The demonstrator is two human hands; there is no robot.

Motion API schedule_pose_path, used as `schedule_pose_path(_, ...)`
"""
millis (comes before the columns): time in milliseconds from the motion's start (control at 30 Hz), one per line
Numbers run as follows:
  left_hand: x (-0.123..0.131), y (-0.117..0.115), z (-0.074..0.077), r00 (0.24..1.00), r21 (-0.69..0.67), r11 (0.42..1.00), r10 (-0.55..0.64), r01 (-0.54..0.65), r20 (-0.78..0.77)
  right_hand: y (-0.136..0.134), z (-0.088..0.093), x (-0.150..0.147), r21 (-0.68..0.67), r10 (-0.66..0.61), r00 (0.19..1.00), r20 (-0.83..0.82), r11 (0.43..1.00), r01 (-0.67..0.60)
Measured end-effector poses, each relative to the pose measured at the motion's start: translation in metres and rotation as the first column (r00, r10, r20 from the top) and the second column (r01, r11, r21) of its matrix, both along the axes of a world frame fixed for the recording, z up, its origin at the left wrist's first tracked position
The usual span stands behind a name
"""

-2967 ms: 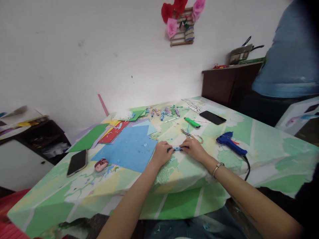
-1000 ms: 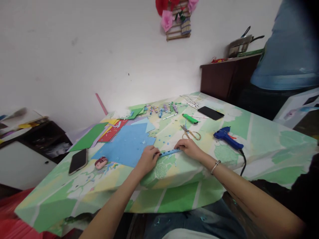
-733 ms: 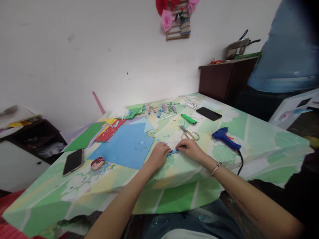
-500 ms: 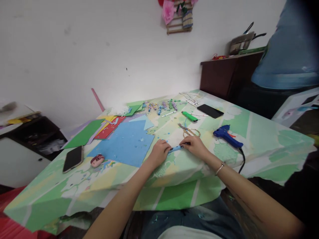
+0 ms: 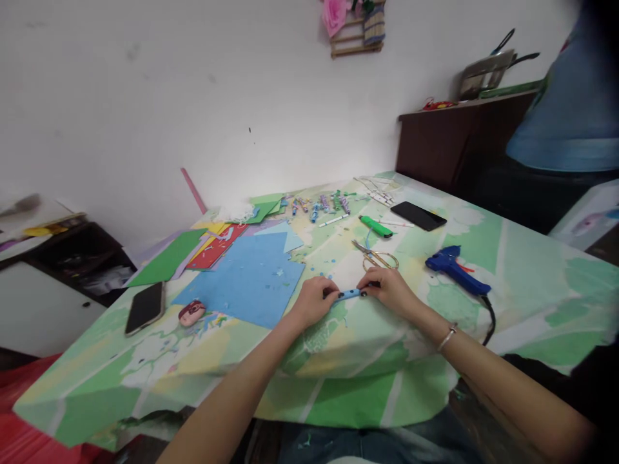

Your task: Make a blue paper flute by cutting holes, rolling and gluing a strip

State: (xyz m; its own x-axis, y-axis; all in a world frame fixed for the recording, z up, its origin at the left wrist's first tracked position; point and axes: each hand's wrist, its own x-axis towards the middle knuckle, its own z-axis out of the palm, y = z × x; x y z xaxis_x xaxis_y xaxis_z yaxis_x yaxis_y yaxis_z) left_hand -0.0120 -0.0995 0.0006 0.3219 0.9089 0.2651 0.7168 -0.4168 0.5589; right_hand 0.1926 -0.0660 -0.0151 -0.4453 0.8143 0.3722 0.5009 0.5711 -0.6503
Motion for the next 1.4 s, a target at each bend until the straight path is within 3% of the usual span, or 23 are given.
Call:
schedule_pose_path(233,-0.002,0.003,0.01,0.997,-0.093,0.994,-0.066,0.063,-0.034,0.003,0.004,0.002,0.009,0.071,0.992,0.105,0.997,-0.072)
schedule_pose_path(367,-0.008,0.022,0.021,0.994,-0.248,0.963,-0.109,0.11,0.015,0.022,0.021,-0.011,0.176,0.131,0.976,0.173,0.971,-0.162)
schedule_pose_path(467,-0.021,0.053,0.028,0.99,-0.309,0.95,-0.001,0.046,0.143,0.049,0.041,-0.034,0.315,0.001,1.0,-0.023,0.949,0.006)
schedule_pose_path(533,-0.033,0.076,0.032,0.953,-0.317,0.948,0.122,-0.029,0.278,0.069,0.049,-0.054,0.23,-0.112,0.967,-0.23,0.959,0.166)
schedule_pose_path(600,-0.044,0.097,0.033,0.865,-0.317,0.941,0.258,-0.123,0.43,0.084,0.049,-0.074,0.01,-0.158,0.908,-0.389,0.984,0.176)
schedule_pose_path(667,-0.052,0.113,0.033,0.751,-0.325,0.926,0.352,-0.193,0.559,0.092,0.039,-0.092,-0.216,-0.132,0.868,-0.479,0.976,0.029)
schedule_pose_path(767,-0.057,0.13,0.03,0.65,-0.32,0.927,0.366,-0.194,0.666,0.091,0.019,-0.108,-0.422,-0.017,0.842,-0.539,0.871,-0.252)
schedule_pose_path(833,-0.056,0.137,0.028,0.634,-0.304,0.938,0.336,-0.164,0.696,0.086,0.011,-0.113,-0.488,0.011,0.826,-0.564,0.802,-0.344)
schedule_pose_path(900,-0.054,0.141,0.025,0.634,-0.285,0.947,0.311,-0.146,0.709,0.083,0.007,-0.113,-0.541,-0.013,0.829,-0.56,0.763,-0.354)
schedule_pose_path(1000,-0.054,0.145,0.024,0.623,-0.252,0.963,0.256,-0.097,0.739,0.082,0.01,-0.111,-0.599,-0.033,0.83,-0.556,0.709,-0.373)
schedule_pose_path(1100,-0.058,0.147,0.028,0.565,-0.253,0.966,0.234,-0.046,0.791,0.082,0.014,-0.108,-0.638,-0.015,0.821,-0.57,0.638,-0.431)
schedule_pose_path(1300,-0.066,0.149,0.035,0.422,-0.296,0.952,0.239,0.075,0.875,0.078,0.015,-0.106,-0.691,-0.019,0.819,-0.574,0.549,-0.471)
schedule_pose_path(1400,-0.067,0.149,0.036,0.395,-0.329,0.94,0.272,0.084,0.878,0.077,0.012,-0.105,-0.7,-0.036,0.821,-0.57,0.545,-0.462)
